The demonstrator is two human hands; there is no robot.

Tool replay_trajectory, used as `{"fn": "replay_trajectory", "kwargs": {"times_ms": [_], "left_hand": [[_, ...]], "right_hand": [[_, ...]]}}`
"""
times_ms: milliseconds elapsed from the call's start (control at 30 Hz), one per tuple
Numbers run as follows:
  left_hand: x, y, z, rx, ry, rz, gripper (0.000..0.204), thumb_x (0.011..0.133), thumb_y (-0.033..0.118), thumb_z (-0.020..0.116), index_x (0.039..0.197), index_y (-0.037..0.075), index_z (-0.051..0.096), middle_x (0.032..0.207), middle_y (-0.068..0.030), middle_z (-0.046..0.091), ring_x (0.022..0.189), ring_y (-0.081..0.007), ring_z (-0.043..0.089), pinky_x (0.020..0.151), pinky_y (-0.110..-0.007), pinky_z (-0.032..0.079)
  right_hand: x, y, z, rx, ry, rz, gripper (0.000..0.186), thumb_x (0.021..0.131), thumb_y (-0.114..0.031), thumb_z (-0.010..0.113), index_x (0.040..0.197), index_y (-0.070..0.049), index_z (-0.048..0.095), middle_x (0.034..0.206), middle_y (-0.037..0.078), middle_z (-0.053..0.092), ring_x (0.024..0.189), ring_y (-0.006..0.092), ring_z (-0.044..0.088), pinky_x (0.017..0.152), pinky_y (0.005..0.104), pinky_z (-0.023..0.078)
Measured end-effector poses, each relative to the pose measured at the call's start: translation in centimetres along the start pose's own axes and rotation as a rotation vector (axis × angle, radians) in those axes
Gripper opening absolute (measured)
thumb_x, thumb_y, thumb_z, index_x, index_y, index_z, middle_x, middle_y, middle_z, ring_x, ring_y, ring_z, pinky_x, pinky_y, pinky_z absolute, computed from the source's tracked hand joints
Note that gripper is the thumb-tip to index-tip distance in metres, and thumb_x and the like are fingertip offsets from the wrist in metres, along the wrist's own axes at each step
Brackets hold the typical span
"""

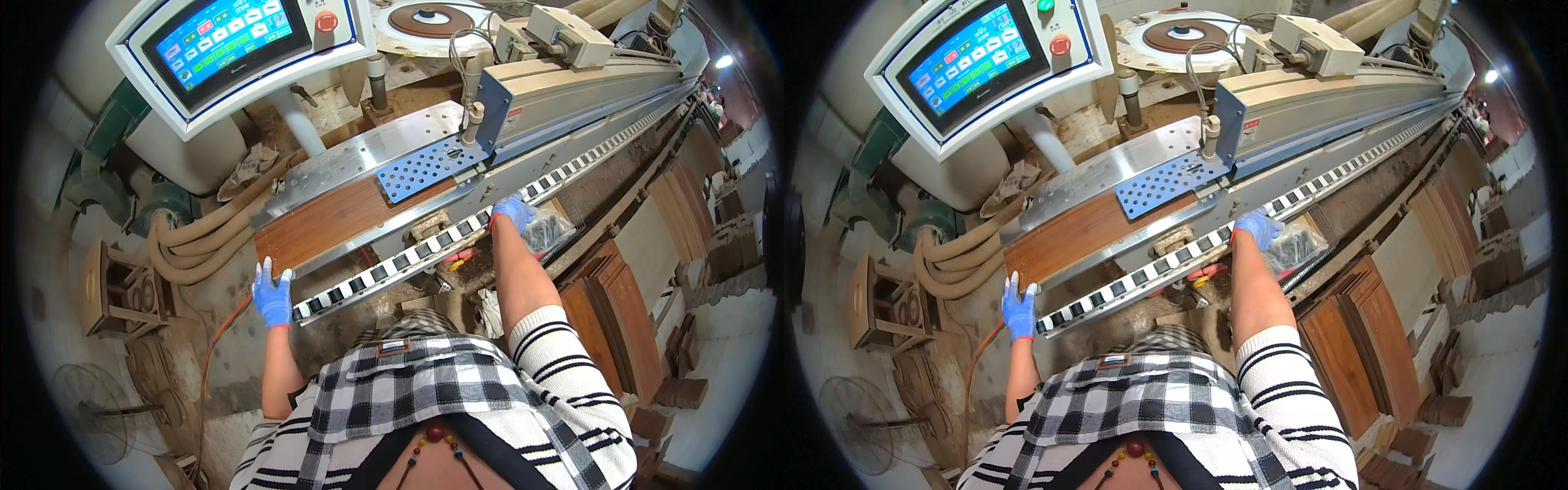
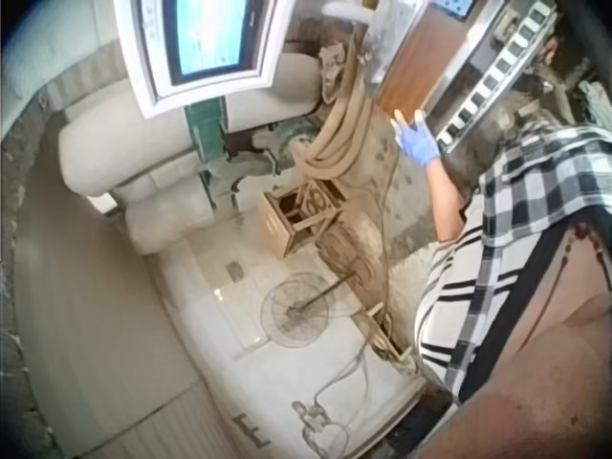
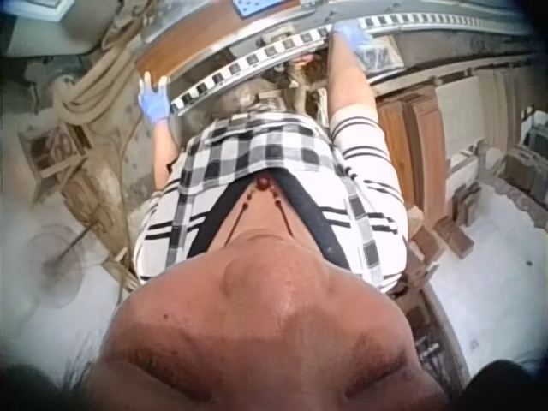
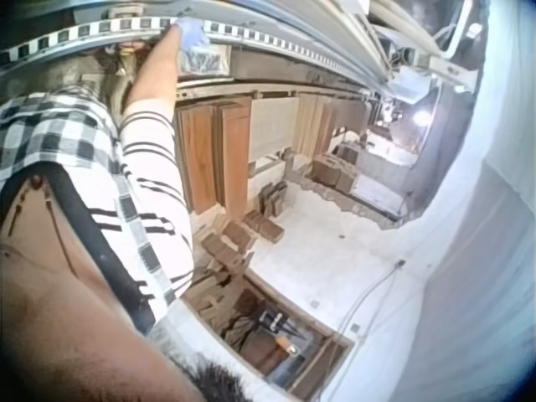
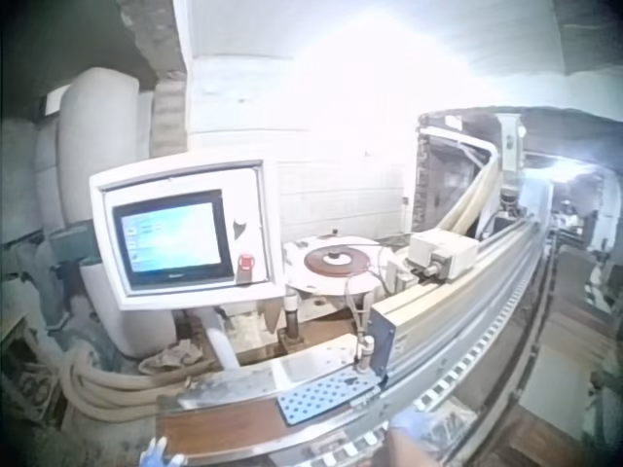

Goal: The person operates a CNC woodworking machine, placing wooden planks onto the machine's conveyor belt and guiding them through the automated cutting process. The person repeatedly positions planks, monitors the machine's operation, and removes finished pieces.

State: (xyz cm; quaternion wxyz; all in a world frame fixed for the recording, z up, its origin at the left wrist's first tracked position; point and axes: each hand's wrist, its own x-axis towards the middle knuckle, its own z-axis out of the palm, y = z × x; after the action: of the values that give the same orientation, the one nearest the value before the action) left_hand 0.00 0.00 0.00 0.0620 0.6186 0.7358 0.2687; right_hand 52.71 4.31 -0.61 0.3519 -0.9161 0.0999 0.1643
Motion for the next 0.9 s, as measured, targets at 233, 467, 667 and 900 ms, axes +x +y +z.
{"fn": "replay_trajectory", "kwargs": {"times_ms": [233, 467, 667, 900], "left_hand": [[-0.1, 0.2, -0.2, 0.009, -0.017, -0.028, 0.059, 0.083, 0.029, 0.072, 0.137, 0.017, 0.053, 0.143, -0.0178, 0.047, 0.120, -0.0345, 0.052, 0.102, -0.040, 0.039], [-0.3, 0.7, -0.4, 0.016, -0.010, -0.028, 0.057, 0.084, 0.029, 0.071, 0.137, 0.017, 0.053, 0.143, -0.0179, 0.046, 0.122, -0.0343, 0.051, 0.105, -0.040, 0.037], [-0.2, 0.5, -0.2, 0.025, 0.075, 0.039, 0.056, 0.079, 0.028, 0.077, 0.130, 0.013, 0.060, 0.136, -0.0185, 0.052, 0.121, -0.0322, 0.051, 0.104, -0.039, 0.038], [0.1, 1.9, -1.1, 0.027, 0.083, 0.003, 0.056, 0.072, 0.035, 0.081, 0.121, 0.014, 0.067, 0.120, -0.0147, 0.057, 0.118, -0.0282, 0.048, 0.109, -0.042, 0.029]], "right_hand": [[-0.3, 0.1, -0.4, 0.004, 0.011, -0.007, 0.073, 0.090, -0.048, 0.052, 0.142, 0.000, 0.031, 0.127, 0.020, 0.054, 0.110, 0.0368, 0.059, 0.091, 0.0469, 0.049], [-0.2, 0.0, -0.3, -0.007, 0.037, 0.004, 0.075, 0.090, -0.049, 0.052, 0.142, -0.001, 0.031, 0.125, 0.021, 0.055, 0.110, 0.0367, 0.059, 0.091, 0.0466, 0.048], [0.4, 0.2, 0.3, 0.033, 0.015, 0.008, 0.074, 0.089, -0.051, 0.053, 0.139, -0.001, 0.034, 0.123, 0.020, 0.056, 0.109, 0.0365, 0.059, 0.091, 0.0460, 0.048], [-0.1, 0.1, 0.0, 0.011, 0.042, -0.009, 0.069, 0.090, -0.050, 0.051, 0.136, -0.001, 0.037, 0.122, 0.020, 0.056, 0.107, 0.0369, 0.060, 0.090, 0.0457, 0.048]]}}
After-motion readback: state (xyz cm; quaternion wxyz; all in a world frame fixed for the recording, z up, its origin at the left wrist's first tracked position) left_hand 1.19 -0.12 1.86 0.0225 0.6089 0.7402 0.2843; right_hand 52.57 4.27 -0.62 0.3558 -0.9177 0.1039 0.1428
